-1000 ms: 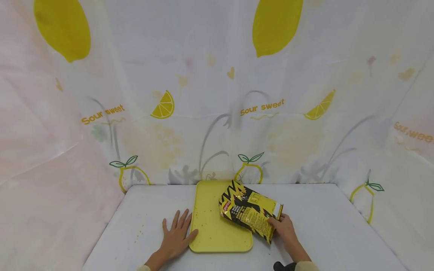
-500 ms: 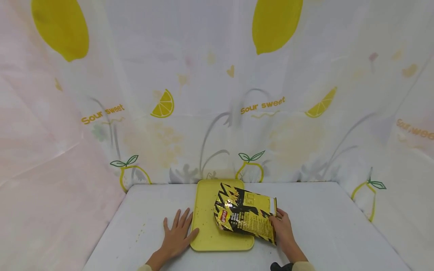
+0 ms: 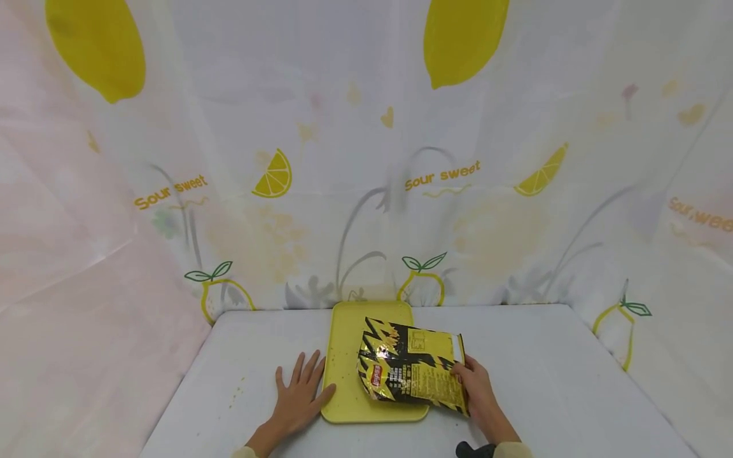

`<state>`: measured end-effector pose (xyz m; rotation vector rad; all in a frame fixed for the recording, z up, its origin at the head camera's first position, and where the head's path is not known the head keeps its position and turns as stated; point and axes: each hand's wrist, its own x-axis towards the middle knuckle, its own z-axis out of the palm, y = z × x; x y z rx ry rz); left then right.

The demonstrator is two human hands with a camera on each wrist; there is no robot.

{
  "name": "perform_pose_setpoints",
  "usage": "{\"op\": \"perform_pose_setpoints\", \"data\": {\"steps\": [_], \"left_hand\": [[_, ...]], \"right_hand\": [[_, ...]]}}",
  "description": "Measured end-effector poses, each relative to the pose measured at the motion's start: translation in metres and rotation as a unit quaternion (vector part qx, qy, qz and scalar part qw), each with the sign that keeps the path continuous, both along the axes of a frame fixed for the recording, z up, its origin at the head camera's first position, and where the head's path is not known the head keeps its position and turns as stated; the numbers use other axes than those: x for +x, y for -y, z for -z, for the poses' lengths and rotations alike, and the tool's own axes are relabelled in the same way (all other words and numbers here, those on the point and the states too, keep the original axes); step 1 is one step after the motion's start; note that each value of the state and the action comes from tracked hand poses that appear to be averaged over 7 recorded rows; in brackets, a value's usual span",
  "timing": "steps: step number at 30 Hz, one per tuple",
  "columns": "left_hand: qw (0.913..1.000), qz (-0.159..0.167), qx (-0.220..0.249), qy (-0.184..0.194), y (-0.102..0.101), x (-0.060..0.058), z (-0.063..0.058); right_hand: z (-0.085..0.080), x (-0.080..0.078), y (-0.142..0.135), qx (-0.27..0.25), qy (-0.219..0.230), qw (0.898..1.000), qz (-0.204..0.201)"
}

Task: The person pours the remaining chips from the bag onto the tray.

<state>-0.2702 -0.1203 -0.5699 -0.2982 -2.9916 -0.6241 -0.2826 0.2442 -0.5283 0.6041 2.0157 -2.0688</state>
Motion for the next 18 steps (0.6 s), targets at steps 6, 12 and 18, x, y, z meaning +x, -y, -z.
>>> {"op": "perform_pose_setpoints", "data": {"steps": [6, 12, 18], "left_hand": [[1.0, 0.002, 0.002, -0.006, 0.0, 0.0, 0.001], [1.0, 0.0, 0.002, -0.009, 0.0, -0.003, 0.005], [0.9998, 0.001, 0.006, -0.017, 0.0, -0.003, 0.007]], "right_hand": [[0.003, 0.002, 0.001, 0.014, 0.0, 1.0, -0.003], [0.01, 0.003, 0.0, 0.011, -0.021, 1.0, -0.005], [0.014, 0.005, -0.002, 0.02, -0.03, 0.999, -0.034]]}}
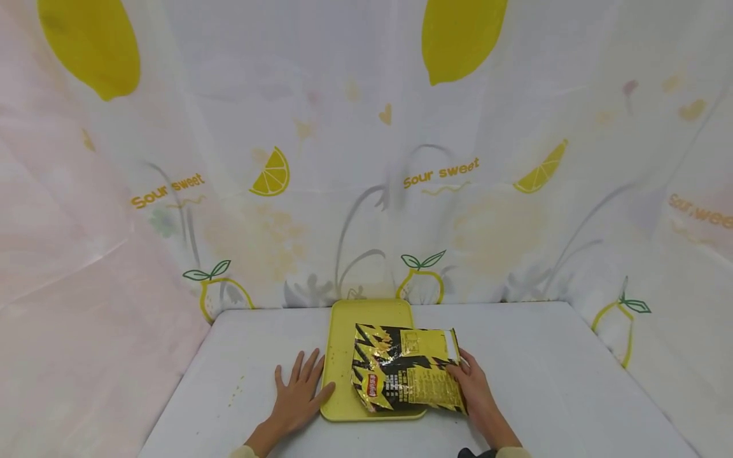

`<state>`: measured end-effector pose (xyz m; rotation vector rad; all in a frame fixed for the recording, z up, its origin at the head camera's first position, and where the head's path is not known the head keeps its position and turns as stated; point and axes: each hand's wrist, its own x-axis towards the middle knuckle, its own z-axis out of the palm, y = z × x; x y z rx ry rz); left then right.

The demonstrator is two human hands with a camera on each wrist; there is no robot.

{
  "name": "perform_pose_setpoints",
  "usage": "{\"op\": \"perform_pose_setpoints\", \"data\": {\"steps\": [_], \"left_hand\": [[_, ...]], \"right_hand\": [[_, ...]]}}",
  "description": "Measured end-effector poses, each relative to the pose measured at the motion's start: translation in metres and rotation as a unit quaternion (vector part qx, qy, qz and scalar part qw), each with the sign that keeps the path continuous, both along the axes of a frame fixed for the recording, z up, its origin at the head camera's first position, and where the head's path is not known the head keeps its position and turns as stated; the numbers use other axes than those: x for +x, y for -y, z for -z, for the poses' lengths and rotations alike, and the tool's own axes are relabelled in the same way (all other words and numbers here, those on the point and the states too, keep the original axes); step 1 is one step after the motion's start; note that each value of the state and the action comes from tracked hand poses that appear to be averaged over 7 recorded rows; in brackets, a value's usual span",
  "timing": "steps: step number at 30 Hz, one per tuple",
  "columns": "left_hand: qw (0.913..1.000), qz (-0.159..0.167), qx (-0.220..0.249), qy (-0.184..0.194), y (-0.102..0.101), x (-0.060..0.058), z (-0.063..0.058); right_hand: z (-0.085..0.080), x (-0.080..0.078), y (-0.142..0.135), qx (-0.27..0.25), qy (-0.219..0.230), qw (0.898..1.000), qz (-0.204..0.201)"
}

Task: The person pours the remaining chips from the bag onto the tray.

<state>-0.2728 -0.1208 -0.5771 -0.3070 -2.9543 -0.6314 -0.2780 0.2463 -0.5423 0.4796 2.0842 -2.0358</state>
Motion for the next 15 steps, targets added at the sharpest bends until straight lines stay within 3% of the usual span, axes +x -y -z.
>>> {"op": "perform_pose_setpoints", "data": {"steps": [8, 15], "left_hand": [[1.0, -0.002, -0.006, 0.001, 0.0, 0.001, -0.001], [0.9999, -0.002, -0.01, 0.009, 0.001, 0.0, -0.001]], "right_hand": [[0.003, 0.005, 0.003, 0.059, -0.021, 0.998, -0.01], [0.005, 0.011, 0.008, 0.108, -0.084, 0.991, -0.008]]}}
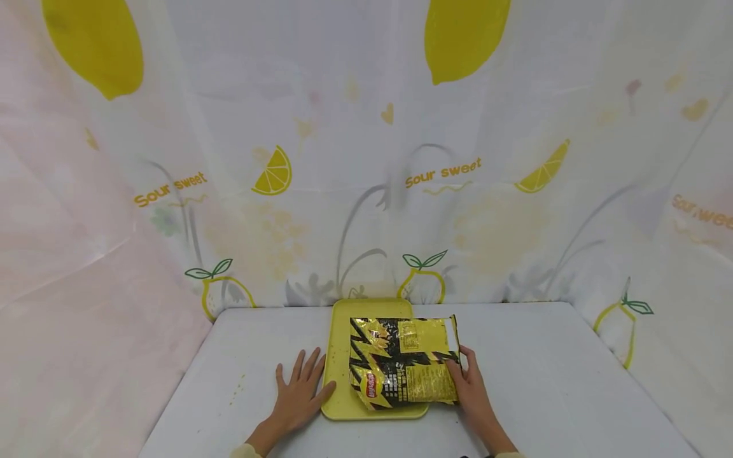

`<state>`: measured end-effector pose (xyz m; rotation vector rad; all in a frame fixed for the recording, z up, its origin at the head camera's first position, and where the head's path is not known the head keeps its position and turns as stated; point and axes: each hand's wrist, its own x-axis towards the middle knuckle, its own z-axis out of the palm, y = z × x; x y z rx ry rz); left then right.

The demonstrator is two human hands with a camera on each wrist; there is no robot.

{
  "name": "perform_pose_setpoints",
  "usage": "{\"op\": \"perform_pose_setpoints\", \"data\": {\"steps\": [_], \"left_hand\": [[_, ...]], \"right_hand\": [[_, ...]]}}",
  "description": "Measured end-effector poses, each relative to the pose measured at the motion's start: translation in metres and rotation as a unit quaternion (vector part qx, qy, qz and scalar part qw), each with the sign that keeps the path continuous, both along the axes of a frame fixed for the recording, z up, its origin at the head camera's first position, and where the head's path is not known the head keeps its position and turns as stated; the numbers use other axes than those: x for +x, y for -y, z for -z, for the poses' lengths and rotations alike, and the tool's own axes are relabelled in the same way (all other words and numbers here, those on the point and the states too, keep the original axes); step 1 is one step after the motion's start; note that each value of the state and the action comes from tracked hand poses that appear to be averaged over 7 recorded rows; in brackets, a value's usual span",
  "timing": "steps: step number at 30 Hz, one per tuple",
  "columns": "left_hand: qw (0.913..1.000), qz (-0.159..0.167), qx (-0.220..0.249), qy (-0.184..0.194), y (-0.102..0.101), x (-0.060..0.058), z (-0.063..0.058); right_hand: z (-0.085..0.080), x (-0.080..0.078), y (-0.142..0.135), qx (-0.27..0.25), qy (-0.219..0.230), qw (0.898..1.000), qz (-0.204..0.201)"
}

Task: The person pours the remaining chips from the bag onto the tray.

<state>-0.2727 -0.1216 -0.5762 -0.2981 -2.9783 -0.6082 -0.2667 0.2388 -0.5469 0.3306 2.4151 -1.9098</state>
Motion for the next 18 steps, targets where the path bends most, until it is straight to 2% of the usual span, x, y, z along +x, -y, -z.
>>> {"op": "perform_pose_setpoints", "data": {"steps": [7, 9, 14, 18], "left_hand": [[0.9999, 0.002, 0.0, -0.011, 0.001, 0.0, 0.002], [0.9999, 0.005, 0.006, -0.012, 0.002, 0.001, 0.002], [0.9995, 0.013, 0.019, -0.021, 0.003, 0.0, 0.004], [0.9994, 0.011, 0.017, -0.029, 0.003, -0.001, 0.008]], "right_hand": [[0.0, 0.005, -0.002, 0.034, -0.017, 0.999, 0.006], [-0.001, 0.007, -0.003, 0.017, -0.02, 1.0, 0.015], [-0.008, 0.007, -0.005, -0.07, -0.033, 0.996, 0.038], [-0.019, 0.005, -0.009, -0.099, -0.06, 0.992, 0.049]]}}
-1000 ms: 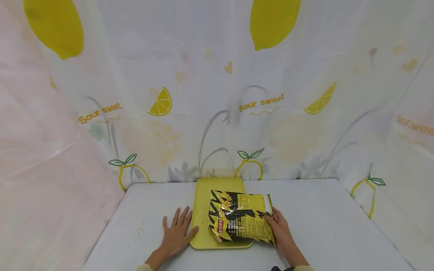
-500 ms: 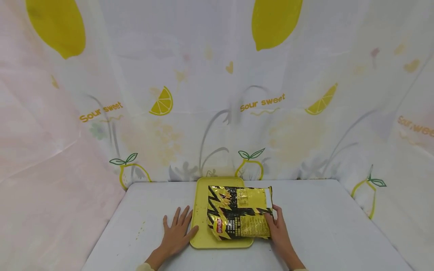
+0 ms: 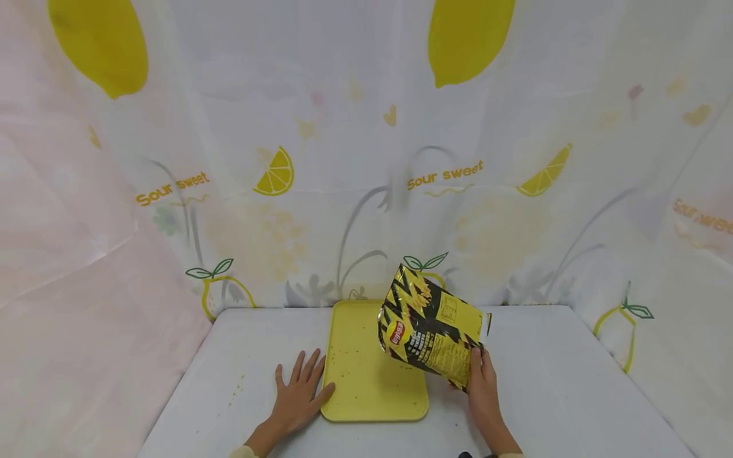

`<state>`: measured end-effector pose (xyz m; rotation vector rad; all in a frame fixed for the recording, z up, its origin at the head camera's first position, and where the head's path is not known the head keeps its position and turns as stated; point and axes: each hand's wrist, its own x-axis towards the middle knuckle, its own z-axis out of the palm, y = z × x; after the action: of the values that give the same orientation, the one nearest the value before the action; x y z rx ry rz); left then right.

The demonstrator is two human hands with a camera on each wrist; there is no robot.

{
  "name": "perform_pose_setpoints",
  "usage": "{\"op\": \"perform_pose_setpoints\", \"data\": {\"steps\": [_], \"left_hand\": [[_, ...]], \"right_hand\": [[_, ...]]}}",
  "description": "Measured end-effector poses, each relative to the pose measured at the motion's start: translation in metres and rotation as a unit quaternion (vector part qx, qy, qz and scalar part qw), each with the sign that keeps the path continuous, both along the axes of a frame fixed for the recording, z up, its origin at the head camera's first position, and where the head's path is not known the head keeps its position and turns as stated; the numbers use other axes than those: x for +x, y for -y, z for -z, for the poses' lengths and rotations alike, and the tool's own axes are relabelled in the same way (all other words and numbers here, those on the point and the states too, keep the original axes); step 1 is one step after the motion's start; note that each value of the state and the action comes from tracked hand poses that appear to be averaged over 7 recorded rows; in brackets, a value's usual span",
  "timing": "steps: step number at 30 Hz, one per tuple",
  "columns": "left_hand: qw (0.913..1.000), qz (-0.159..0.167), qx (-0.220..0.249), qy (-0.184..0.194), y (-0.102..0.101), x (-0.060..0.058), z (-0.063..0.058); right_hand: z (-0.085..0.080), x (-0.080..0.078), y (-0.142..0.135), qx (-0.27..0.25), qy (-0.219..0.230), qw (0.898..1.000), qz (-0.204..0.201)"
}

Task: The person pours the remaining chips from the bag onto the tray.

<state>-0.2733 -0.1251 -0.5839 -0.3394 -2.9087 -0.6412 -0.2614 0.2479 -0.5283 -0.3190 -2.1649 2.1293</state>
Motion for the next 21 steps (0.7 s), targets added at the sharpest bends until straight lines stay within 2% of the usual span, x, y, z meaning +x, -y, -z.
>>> {"op": "perform_pose_setpoints", "data": {"steps": [4, 9, 14, 20, 21], "left_hand": [[1.0, -0.003, -0.007, -0.005, -0.001, 0.0, 0.002], [1.0, 0.0, -0.005, -0.007, 0.0, 0.001, 0.0], [1.0, 0.003, 0.003, -0.005, 0.0, 0.002, -0.003], [1.0, 0.006, 0.001, 0.004, 0.002, 0.001, -0.005], [1.0, 0.007, 0.001, 0.007, 0.002, 0.001, -0.005]], "right_hand": [[-0.013, -0.001, -0.004, -0.013, -0.051, 0.998, -0.015], [-0.025, -0.001, -0.008, 0.017, -0.096, 0.994, -0.039], [-0.031, -0.002, -0.007, 0.003, -0.089, 0.996, -0.028], [-0.029, -0.002, -0.007, 0.087, -0.045, 0.995, -0.018], [-0.029, -0.002, -0.006, 0.086, -0.04, 0.995, -0.019]]}}
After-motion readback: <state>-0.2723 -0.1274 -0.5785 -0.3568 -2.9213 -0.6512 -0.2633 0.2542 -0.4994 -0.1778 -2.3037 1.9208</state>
